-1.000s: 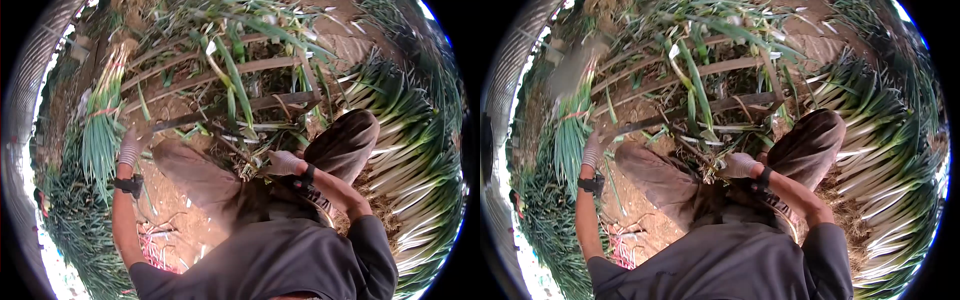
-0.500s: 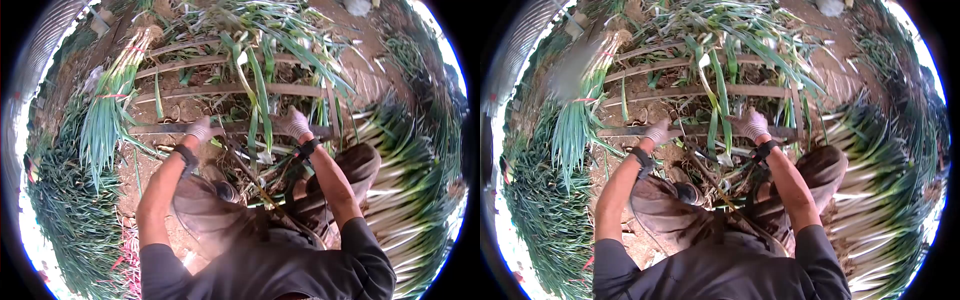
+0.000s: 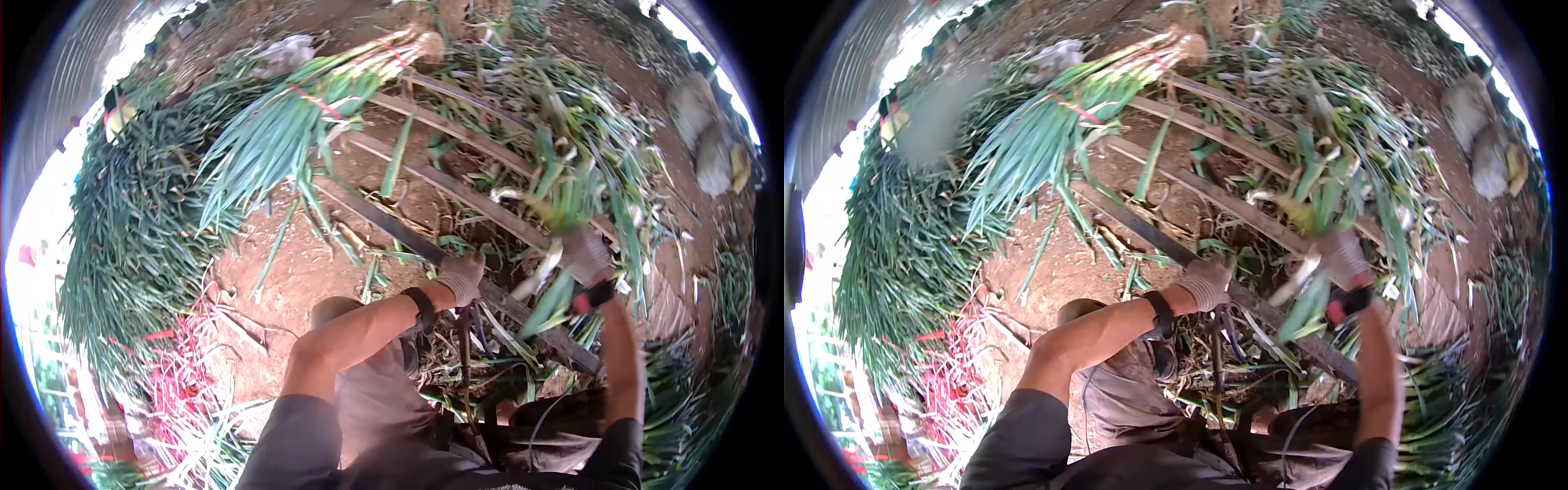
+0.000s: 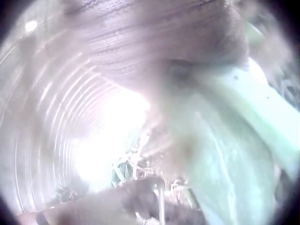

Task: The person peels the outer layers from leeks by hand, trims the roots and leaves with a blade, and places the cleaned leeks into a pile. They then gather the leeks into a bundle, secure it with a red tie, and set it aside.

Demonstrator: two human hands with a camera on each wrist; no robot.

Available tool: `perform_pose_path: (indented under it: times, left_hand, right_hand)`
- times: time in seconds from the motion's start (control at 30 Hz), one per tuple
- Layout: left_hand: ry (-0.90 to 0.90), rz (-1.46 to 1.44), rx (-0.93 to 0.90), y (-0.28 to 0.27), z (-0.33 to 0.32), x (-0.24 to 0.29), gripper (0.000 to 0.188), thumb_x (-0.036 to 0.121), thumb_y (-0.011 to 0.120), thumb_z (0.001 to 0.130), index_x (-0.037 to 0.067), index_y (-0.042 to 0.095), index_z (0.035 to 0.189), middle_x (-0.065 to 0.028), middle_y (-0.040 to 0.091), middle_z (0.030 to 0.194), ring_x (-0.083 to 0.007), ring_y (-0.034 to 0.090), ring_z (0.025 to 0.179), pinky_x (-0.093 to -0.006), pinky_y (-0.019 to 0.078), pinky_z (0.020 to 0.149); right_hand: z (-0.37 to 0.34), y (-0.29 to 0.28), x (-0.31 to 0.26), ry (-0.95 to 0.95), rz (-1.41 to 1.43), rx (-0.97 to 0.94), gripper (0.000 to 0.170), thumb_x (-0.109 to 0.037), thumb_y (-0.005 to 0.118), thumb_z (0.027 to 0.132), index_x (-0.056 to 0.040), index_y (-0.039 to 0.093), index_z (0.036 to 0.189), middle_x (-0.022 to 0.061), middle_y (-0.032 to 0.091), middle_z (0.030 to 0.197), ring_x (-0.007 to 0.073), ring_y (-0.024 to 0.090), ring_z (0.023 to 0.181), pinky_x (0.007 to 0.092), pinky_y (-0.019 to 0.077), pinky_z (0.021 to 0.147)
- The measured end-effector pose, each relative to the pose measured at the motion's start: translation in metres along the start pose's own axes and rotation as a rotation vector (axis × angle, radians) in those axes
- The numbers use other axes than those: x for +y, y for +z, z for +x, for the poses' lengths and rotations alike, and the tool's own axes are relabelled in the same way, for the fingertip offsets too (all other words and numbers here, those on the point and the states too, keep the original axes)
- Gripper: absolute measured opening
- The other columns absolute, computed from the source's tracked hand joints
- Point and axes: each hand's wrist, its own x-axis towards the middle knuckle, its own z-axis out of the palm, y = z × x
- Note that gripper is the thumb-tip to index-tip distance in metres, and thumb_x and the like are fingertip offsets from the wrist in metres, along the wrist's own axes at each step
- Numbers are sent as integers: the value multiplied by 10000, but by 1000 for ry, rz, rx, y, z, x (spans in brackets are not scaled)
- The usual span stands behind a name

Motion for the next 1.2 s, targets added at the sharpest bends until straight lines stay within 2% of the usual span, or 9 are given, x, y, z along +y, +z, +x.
perform_pose_path:
  times: [0.2,0.27,0.3,0.4,0.57,0.77,1.0,1.13,1.2]
  left_hand:
    - [30,-512,218,-53,13,-113,589,447,713,848,-5,577,1199,-184,676,1022,-271,662,853,-401,561,823]
    - [-280,-1195,322,-95,6,-176,425,389,688,878,16,621,1069,-149,688,813,-209,661,704,-355,560,669]
    - [-320,-549,398,-97,32,-232,398,370,682,876,8,629,1033,-166,682,753,-220,674,706,-385,554,674]
    - [-493,-663,778,-112,46,-357,664,401,708,814,-19,545,1301,-276,654,1155,-386,630,1116,-425,488,956]
    - [-634,-707,1086,-138,107,-494,480,288,762,819,-10,565,1138,-190,677,966,-300,678,823,-426,528,697]
    - [-608,-1157,1170,-159,161,-538,562,187,805,747,-31,489,1158,-141,613,997,-247,633,800,-413,527,696]
    - [-1033,-547,1063,-175,126,-477,974,398,874,620,3,381,1360,-224,506,1362,-387,626,1110,-460,514,957]
    - [-1033,-560,954,-188,129,-469,922,356,842,678,19,378,1399,-202,667,1111,-385,666,1035,-461,536,903]
    - [-696,-881,1305,-164,153,-525,701,349,838,705,37,506,1237,-115,653,816,-266,654,711,-414,511,599]
  right_hand:
    - [18,-63,-282,-715,-1221,1113,433,-249,515,1002,36,522,1328,166,582,1291,245,571,1130,342,459,974]
    - [-2,-16,-265,-925,-1270,1016,453,-259,472,1031,42,507,1368,159,562,1366,255,563,1204,336,442,1025]
    - [-14,27,-220,-1029,-1269,812,468,-233,503,1019,40,475,1398,156,545,1407,256,587,1179,341,442,1025]
    - [-57,100,-54,-472,-1172,452,417,-6,570,925,-28,543,1340,139,686,1117,220,662,968,302,538,819]
    - [-128,139,109,-410,-1127,393,381,-115,646,884,29,568,1228,209,654,1096,349,648,976,419,512,849]
    - [-130,147,129,-319,-1546,394,506,-403,592,844,-24,570,1178,204,596,1048,417,542,1004,509,392,898]
    - [-129,148,130,-393,-1577,403,516,-425,564,855,-14,558,1166,207,581,1022,410,542,979,512,387,898]
    - [-130,143,136,-406,-1591,414,513,-433,557,859,-17,559,1160,199,583,1015,409,542,972,516,387,896]
    - [-130,143,137,-446,-1601,426,512,-436,559,857,-20,560,1156,193,587,1013,408,544,966,517,388,893]
